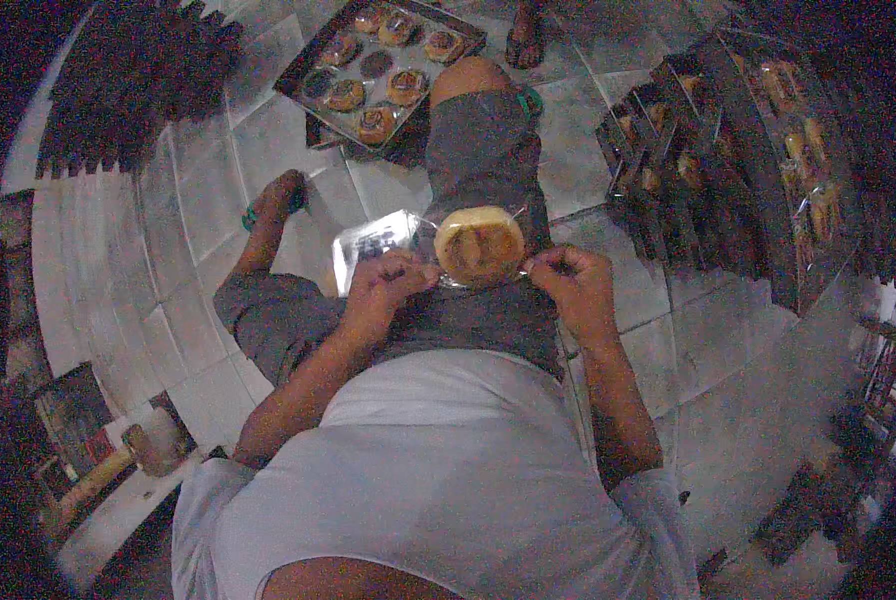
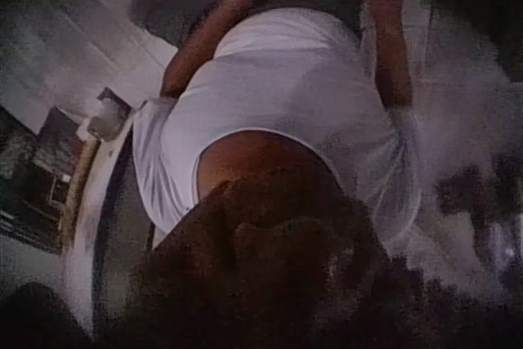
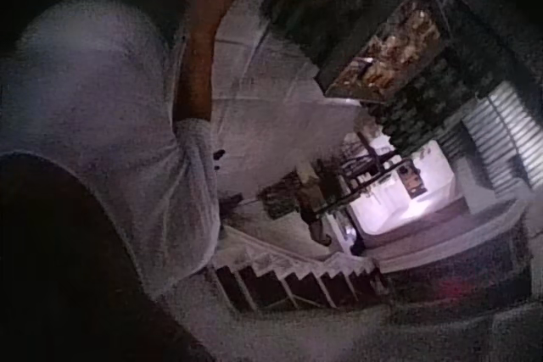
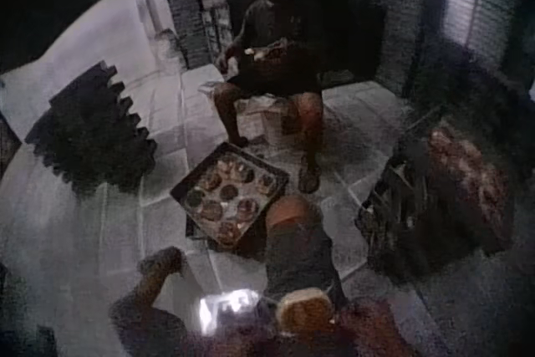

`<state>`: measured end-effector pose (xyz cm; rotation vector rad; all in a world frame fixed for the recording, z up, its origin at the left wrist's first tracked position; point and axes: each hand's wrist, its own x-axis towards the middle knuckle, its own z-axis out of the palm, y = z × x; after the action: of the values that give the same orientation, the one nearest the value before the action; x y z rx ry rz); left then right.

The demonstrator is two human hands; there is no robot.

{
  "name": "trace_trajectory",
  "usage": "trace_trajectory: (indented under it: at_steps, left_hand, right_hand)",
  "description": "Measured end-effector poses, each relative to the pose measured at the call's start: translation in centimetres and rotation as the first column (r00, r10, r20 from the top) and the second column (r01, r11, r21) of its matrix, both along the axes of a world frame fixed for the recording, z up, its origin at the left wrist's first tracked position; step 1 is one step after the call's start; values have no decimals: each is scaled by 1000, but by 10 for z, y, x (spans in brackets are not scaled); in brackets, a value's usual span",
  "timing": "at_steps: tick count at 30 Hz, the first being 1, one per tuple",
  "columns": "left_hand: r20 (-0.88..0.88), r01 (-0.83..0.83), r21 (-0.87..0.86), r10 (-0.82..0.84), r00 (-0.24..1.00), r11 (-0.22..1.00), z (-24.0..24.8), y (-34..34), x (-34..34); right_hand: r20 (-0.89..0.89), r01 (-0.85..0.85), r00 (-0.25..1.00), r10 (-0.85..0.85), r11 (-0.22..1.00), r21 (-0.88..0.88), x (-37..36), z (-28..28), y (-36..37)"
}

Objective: The person sits on the floor and packages round buns into clear plastic bags. They pick each bun from a metal tray, place it into a bag, and then set the packaged bun onto a nearby rack. The process is repeated for multiple buns.

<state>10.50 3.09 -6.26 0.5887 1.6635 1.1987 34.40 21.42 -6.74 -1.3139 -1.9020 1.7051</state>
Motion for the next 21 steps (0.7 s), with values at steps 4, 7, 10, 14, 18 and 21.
trace_trajectory:
  at_steps: [4,7,10,14,18,21]
  left_hand:
    - [-330,24,59,-3,944,998,-10,6,6]
    - [-581,156,36,-106,807,987,-10,10,-7]
    - [-395,87,136,-26,918,987,0,6,-17]
    - [-213,-450,260,505,836,854,20,-39,-25]
    - [-274,-498,48,490,827,866,-33,-108,-59]
    - [-184,-563,-96,541,820,821,-31,-103,-67]
  right_hand:
    - [12,152,987,-159,962,226,6,-39,29]
    - [-229,169,960,-163,986,8,-37,55,-6]
    - [134,-314,949,285,895,318,-94,75,-27]
    - [-62,-291,933,356,842,455,-156,84,-23]
    - [-168,-36,855,491,379,925,-287,58,67]
    - [159,-310,856,493,242,920,-366,29,127]
